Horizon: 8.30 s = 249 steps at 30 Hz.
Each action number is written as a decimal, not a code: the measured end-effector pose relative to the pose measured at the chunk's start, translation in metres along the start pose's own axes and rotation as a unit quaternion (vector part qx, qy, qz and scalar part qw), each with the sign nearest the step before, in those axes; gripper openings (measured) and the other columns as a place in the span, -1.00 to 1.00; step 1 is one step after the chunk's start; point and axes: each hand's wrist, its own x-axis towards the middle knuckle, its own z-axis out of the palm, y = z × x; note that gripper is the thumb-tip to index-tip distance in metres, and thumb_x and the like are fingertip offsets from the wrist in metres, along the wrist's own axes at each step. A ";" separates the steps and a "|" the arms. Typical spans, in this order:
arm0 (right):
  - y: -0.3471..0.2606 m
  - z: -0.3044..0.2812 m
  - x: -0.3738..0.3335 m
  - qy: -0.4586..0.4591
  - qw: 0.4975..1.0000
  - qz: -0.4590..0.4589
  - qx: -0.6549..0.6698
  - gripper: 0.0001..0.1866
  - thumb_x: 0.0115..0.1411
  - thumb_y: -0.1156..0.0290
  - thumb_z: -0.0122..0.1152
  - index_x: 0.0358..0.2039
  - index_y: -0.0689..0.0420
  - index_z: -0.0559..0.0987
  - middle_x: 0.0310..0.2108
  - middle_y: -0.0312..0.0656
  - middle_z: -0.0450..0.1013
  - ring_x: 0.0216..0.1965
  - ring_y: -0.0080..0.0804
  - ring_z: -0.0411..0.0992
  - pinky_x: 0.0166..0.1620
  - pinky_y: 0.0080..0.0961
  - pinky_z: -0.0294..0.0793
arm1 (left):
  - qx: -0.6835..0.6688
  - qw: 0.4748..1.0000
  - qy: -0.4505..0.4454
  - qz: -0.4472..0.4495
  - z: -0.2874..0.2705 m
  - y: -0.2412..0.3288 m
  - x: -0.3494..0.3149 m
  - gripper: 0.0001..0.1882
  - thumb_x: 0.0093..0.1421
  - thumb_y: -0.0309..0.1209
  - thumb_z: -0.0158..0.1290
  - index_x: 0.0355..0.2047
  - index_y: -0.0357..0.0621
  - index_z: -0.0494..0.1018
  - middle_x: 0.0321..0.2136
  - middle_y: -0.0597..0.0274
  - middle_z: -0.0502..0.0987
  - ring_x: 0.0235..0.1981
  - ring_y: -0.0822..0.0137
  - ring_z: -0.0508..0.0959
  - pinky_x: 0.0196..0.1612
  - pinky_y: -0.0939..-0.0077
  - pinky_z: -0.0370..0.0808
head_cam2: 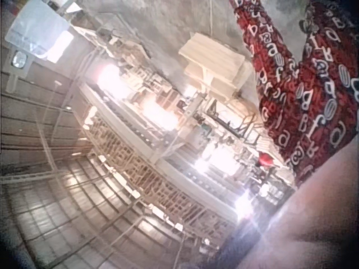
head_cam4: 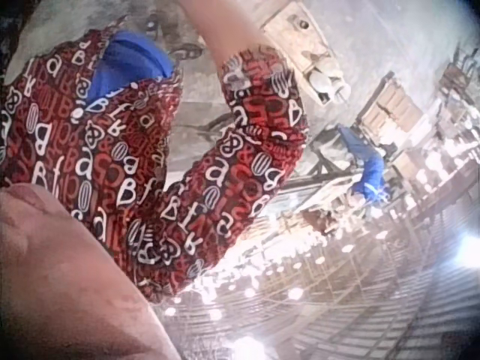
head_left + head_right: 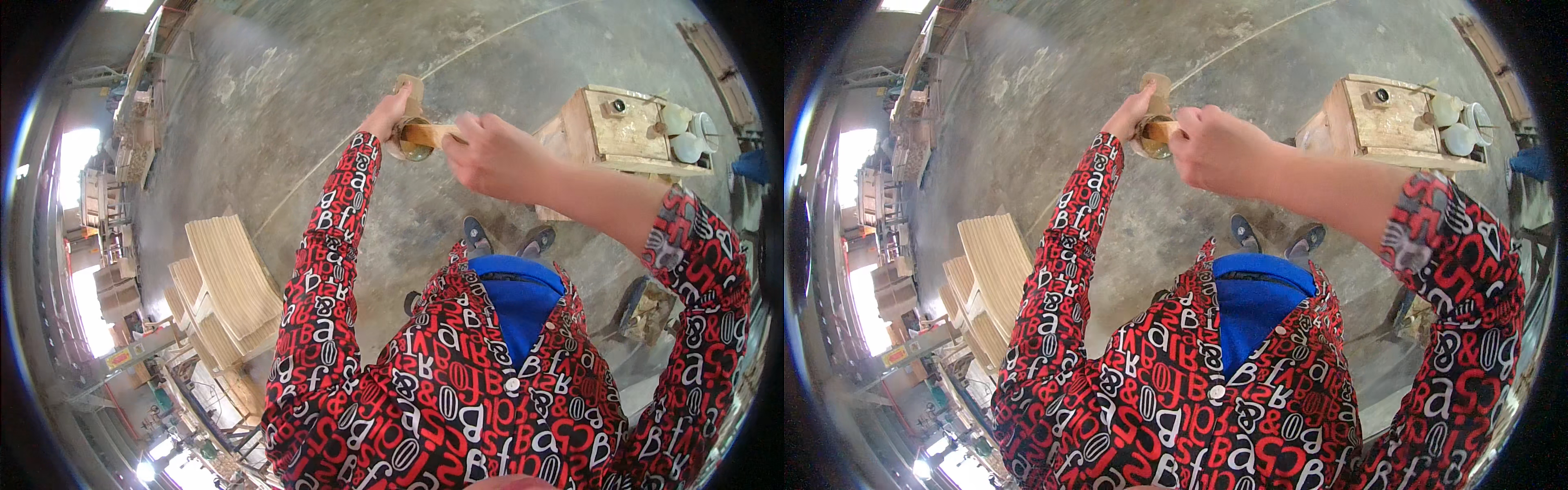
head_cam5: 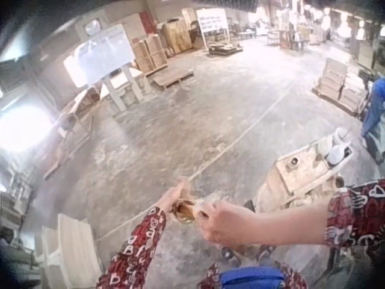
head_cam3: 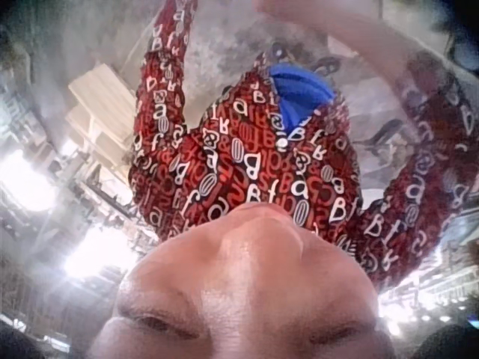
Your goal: The person applies a yellowish liquid from a small container into holes on wooden chair frames using a thin stick. They repeatedly dip the stick into the container and fill each hole, then move to a different station to pour the remaining liquid into another container and clean the tools.
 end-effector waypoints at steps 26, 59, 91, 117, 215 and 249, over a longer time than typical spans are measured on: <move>0.072 0.012 -0.031 -0.197 0.595 0.413 0.660 -0.75 0.08 0.29 0.05 -0.26 0.12 0.53 -0.56 -0.36 0.35 -0.60 -0.61 0.31 -0.65 -0.66 0.17 | -0.229 0.937 0.025 0.261 0.010 0.050 -0.060 -0.27 0.22 0.19 -0.44 -0.26 -0.35 0.32 -0.47 -0.04 0.50 -0.42 0.13 0.55 -0.36 0.30 0.54; 0.058 -0.102 -0.009 0.161 0.948 0.234 0.140 -0.91 -0.05 0.47 0.03 -0.51 0.13 0.50 -0.52 -0.21 0.40 -0.42 -0.21 0.46 -0.36 -0.33 0.47 | -0.112 0.811 0.078 0.569 -0.031 0.176 -0.124 -0.13 0.10 0.37 -0.52 -0.28 -0.29 0.34 -0.43 -0.11 0.51 -0.32 0.05 0.52 -0.22 0.27 0.47; -0.017 -0.010 -0.038 0.132 0.211 0.251 0.936 -0.53 0.31 0.20 -0.22 0.21 -0.01 0.10 -0.72 -0.26 0.28 -0.80 -0.63 0.12 -0.75 -0.67 0.07 | -0.027 0.767 0.018 0.641 0.009 0.237 -0.165 -0.03 -0.04 0.49 -0.46 -0.29 -0.30 0.37 -0.41 -0.05 0.51 -0.32 -0.02 0.53 -0.16 0.14 0.45; -0.038 0.126 -0.170 0.150 0.021 0.550 0.821 -0.59 0.27 0.14 -0.18 0.06 0.04 0.31 -0.53 -0.24 0.44 -0.69 -0.57 0.30 -0.75 -0.71 0.22 | -0.690 0.649 0.275 0.162 -0.018 -0.116 -0.012 -0.13 0.05 0.33 -0.38 0.11 -0.15 0.15 0.11 0.11 0.21 0.10 0.06 0.26 0.12 0.00 0.21; -0.115 -0.106 -0.519 0.471 -0.015 0.420 0.776 -0.51 0.21 0.27 -0.03 0.15 0.02 0.18 -0.17 -0.18 0.33 -0.44 -0.42 0.26 -0.63 -0.73 0.18 | -0.515 0.855 -0.053 -0.031 0.342 0.080 -0.161 -0.71 0.20 -0.45 -0.11 -0.07 -0.30 0.26 -0.06 0.03 0.38 0.00 0.13 0.36 0.09 0.25 0.37; -0.051 -0.096 -0.365 0.351 0.202 0.481 0.777 -0.70 0.16 0.36 0.10 -0.08 0.11 0.48 -0.46 -0.38 0.41 -0.59 -0.68 0.30 -0.64 -0.83 0.09 | -0.550 0.808 -0.209 0.029 0.302 0.058 -0.232 -0.79 0.22 -0.37 -0.09 -0.21 -0.19 0.43 -0.28 0.22 0.54 -0.27 0.36 0.54 -0.17 0.50 0.53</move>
